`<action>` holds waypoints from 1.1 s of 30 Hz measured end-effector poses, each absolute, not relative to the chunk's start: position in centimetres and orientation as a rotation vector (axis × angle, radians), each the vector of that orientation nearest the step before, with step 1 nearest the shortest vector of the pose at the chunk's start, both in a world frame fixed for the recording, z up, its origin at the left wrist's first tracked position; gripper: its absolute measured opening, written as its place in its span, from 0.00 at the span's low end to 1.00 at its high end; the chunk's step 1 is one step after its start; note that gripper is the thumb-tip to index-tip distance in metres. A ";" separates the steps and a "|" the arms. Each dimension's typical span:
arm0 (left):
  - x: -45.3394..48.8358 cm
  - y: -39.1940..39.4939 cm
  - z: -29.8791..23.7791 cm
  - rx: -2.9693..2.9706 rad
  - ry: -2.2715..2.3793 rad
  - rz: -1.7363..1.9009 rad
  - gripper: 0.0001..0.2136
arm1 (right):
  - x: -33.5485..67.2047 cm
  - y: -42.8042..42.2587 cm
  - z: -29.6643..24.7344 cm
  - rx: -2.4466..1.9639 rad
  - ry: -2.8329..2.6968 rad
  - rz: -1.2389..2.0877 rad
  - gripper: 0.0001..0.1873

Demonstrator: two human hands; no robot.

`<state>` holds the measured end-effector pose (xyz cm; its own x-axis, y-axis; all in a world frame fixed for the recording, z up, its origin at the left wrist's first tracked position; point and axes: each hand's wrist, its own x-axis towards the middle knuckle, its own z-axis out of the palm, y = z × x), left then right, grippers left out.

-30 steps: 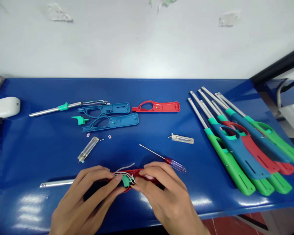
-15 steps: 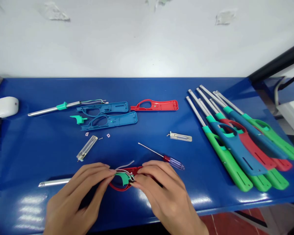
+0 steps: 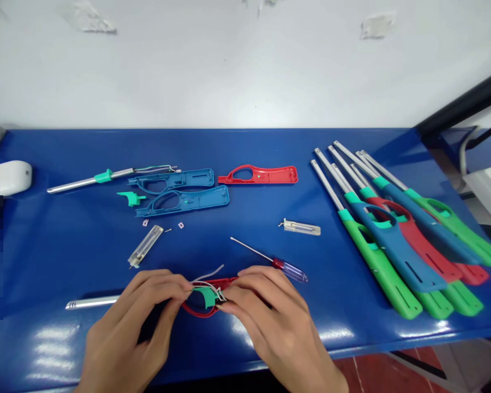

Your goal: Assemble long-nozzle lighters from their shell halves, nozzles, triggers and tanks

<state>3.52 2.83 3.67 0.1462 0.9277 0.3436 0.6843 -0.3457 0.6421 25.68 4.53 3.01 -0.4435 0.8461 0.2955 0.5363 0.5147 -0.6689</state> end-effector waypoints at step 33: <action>2.1 0.9 2.3 2.453 1.390 0.822 0.14 | 26.4 3.7 3.4 -1.172 -2.152 0.640 0.13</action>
